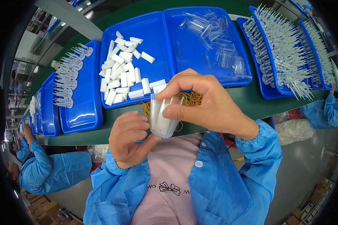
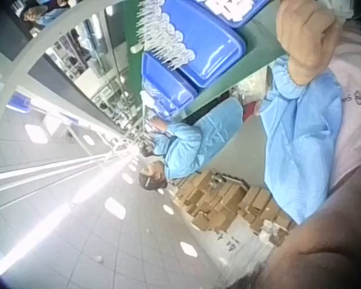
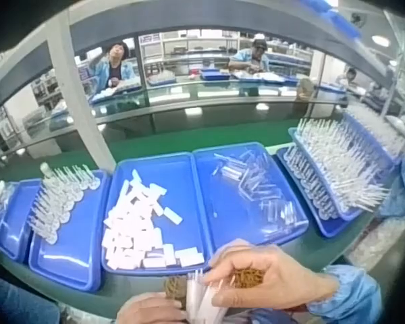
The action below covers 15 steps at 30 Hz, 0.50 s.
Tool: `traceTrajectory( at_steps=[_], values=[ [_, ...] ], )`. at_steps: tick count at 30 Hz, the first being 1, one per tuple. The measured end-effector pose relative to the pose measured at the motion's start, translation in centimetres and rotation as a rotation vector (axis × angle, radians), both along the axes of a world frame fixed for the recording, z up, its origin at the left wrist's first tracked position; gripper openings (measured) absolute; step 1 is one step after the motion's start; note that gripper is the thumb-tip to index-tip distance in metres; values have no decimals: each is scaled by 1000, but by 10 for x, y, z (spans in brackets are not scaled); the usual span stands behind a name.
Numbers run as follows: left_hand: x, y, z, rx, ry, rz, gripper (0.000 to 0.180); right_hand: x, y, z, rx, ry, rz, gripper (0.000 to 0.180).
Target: The person assembles parts by attaching white components onto the prongs of a base, sliding clear plastic sleeves over them, and securing the completed assemblies with rubber bands.
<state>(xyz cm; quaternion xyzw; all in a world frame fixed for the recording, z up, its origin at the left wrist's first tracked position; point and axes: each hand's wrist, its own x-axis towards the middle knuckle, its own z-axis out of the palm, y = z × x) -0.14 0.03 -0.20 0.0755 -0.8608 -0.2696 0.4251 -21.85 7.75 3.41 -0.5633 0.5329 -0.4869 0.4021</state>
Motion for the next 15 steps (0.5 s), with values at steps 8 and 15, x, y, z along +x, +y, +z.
traceTrajectory(
  at_steps=[8, 15],
  values=[
    [-3, -4, -15, 216, 75, 66, 56, 6, -6, -3, -140, 124, -104, 25],
    [-19, -38, 6, 1034, -75, -326, 99, 34, -28, 6, -417, 530, -14, 33]
  ],
)
